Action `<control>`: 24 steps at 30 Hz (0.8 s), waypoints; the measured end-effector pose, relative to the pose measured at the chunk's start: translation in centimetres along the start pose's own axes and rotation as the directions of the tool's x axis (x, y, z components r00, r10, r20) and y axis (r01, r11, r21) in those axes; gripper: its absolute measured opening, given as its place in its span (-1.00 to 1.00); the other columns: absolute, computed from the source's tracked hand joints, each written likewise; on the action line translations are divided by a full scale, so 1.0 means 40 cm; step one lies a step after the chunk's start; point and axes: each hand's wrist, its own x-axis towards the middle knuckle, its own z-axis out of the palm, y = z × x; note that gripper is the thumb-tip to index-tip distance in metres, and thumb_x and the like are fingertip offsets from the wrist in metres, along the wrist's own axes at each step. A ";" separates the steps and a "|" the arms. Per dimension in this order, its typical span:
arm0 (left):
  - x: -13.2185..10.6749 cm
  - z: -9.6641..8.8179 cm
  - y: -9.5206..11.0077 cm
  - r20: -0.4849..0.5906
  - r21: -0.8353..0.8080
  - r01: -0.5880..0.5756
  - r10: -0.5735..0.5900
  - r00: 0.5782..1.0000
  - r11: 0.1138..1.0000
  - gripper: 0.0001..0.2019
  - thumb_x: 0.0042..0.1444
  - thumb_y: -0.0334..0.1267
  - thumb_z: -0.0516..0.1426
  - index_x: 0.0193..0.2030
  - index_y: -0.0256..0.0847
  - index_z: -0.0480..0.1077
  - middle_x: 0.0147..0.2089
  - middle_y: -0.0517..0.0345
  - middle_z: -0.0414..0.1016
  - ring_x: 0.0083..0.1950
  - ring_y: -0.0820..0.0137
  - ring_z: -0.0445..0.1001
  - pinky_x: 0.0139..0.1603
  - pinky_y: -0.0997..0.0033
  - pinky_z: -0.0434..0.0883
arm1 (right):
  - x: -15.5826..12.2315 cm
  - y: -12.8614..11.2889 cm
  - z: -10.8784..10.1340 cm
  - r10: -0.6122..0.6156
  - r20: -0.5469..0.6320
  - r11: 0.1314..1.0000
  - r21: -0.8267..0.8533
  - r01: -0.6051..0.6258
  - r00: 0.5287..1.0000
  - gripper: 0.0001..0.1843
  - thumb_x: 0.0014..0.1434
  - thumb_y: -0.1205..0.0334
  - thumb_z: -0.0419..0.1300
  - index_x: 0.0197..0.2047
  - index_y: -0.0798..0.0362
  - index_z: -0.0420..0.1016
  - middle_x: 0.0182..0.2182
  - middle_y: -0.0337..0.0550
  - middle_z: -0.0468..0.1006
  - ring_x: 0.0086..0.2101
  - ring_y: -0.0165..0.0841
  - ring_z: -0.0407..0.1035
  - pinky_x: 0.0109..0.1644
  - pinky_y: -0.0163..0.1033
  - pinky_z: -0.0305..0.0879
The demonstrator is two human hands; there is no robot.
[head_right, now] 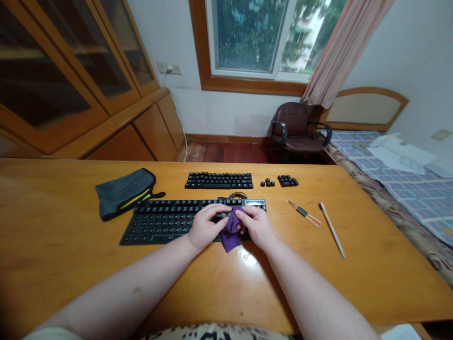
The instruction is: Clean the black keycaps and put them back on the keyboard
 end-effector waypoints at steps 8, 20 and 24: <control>0.017 0.004 -0.009 -0.035 -0.310 0.229 -0.252 0.967 0.923 -0.85 -0.10 -0.36 0.22 -0.31 -0.25 0.45 -0.14 0.02 0.40 -0.10 0.36 0.45 -0.09 0.35 0.47 | 0.004 -0.009 -0.030 -0.123 -0.189 0.991 -0.070 0.112 0.974 -0.73 -0.01 0.05 0.22 -0.53 0.09 0.42 -0.70 -0.33 0.30 -0.70 -0.51 0.15 -0.66 -0.38 0.07; 0.035 -0.011 -0.019 0.183 -0.121 0.352 -0.328 0.927 0.928 -0.71 -0.01 -0.44 0.15 -0.10 -0.21 0.42 -0.13 0.05 0.54 -0.10 0.33 0.50 -0.04 0.27 0.44 | 0.051 -0.010 -0.152 -0.213 -0.566 0.931 0.130 0.342 0.796 -0.77 -0.04 0.11 0.24 -0.37 0.11 0.46 -0.64 -0.32 0.36 -0.66 -0.52 0.17 -0.60 -0.39 0.09; 0.027 -0.022 -0.025 0.247 0.311 0.085 -0.167 0.954 0.947 -0.81 0.01 -0.39 0.15 -0.22 -0.15 0.49 -0.18 0.12 0.55 -0.12 0.29 0.47 -0.02 0.22 0.39 | 0.067 -0.002 -0.168 -0.237 -0.630 0.904 0.135 0.406 0.739 -0.77 -0.03 0.10 0.23 -0.42 0.12 0.44 -0.67 -0.36 0.30 -0.68 -0.55 0.11 -0.61 -0.40 0.05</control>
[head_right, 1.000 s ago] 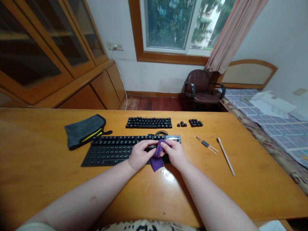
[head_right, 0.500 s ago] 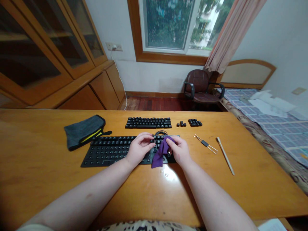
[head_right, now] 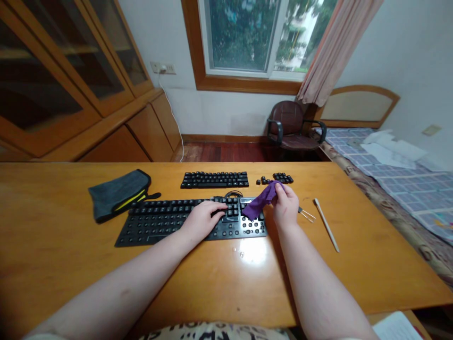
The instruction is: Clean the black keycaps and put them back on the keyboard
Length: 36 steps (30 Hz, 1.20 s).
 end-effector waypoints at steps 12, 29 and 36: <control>-0.010 0.005 -0.003 0.025 0.308 -0.081 0.077 0.997 0.948 -0.82 0.02 -0.29 0.17 -0.19 -0.08 0.46 -0.24 0.11 0.54 -0.15 0.24 0.44 -0.08 0.17 0.27 | -0.004 0.003 0.007 -0.022 0.033 0.997 -0.078 0.025 0.999 -0.75 -0.02 0.07 0.21 -0.46 0.09 0.36 -0.70 -0.40 0.19 -0.69 -0.55 0.04 -0.63 -0.40 -0.02; -0.017 0.008 -0.006 -0.021 0.319 -0.132 0.147 0.989 0.939 -0.91 0.01 -0.32 0.17 -0.32 -0.09 0.48 -0.18 0.17 0.56 -0.03 0.22 0.40 -0.03 0.14 0.24 | -0.008 0.005 0.009 0.023 0.024 0.997 -0.071 -0.021 0.999 -0.72 -0.04 0.03 0.22 -0.46 0.10 0.37 -0.66 -0.37 0.30 -0.67 -0.54 0.13 -0.60 -0.40 0.05; -0.019 0.011 -0.016 -0.073 0.309 -0.149 0.180 0.981 0.939 -0.89 0.03 -0.30 0.15 -0.34 -0.07 0.52 -0.21 0.20 0.57 -0.05 0.21 0.39 -0.01 0.10 0.23 | -0.005 0.011 0.011 0.029 -0.005 0.998 -0.049 -0.029 1.000 -0.73 -0.06 0.04 0.24 -0.44 0.09 0.37 -0.68 -0.37 0.27 -0.68 -0.53 0.11 -0.62 -0.39 0.04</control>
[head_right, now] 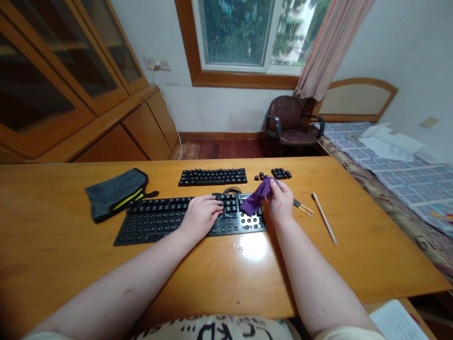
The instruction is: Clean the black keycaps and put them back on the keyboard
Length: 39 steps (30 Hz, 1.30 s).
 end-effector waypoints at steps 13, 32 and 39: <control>-0.010 -0.007 0.048 0.069 0.112 -0.135 0.128 0.989 0.985 -0.78 0.05 -0.45 0.05 -0.32 -0.10 0.47 -0.37 0.15 0.53 -0.18 0.30 0.38 0.16 0.03 0.07 | -0.008 0.003 0.005 -0.008 0.021 1.000 0.029 0.008 1.000 -0.74 -0.05 0.07 0.24 -0.47 0.11 0.37 -0.68 -0.37 0.28 -0.68 -0.54 0.11 -0.63 -0.40 0.04; -0.004 0.000 0.075 0.086 0.192 -0.073 0.057 0.995 0.979 -0.83 0.05 -0.32 0.07 -0.44 -0.23 0.47 -0.42 0.05 0.51 -0.20 0.25 0.37 0.14 -0.01 0.08 | -0.022 -0.006 0.011 0.018 0.042 0.999 0.033 -0.019 0.999 -0.78 -0.05 0.12 0.24 -0.46 0.12 0.43 -0.68 -0.35 0.32 -0.68 -0.53 0.14 -0.62 -0.40 0.06; -0.008 0.000 0.065 0.028 0.133 -0.065 0.061 0.998 0.989 -0.79 0.09 -0.28 0.05 -0.44 -0.24 0.47 -0.41 0.05 0.50 -0.23 0.29 0.39 0.15 0.04 0.12 | -0.030 0.001 0.016 -0.080 0.083 0.996 -0.016 0.082 0.993 -0.83 -0.02 0.16 0.16 -0.42 0.11 0.44 -0.48 -0.23 0.47 -0.43 -0.39 0.37 -0.32 -0.26 0.30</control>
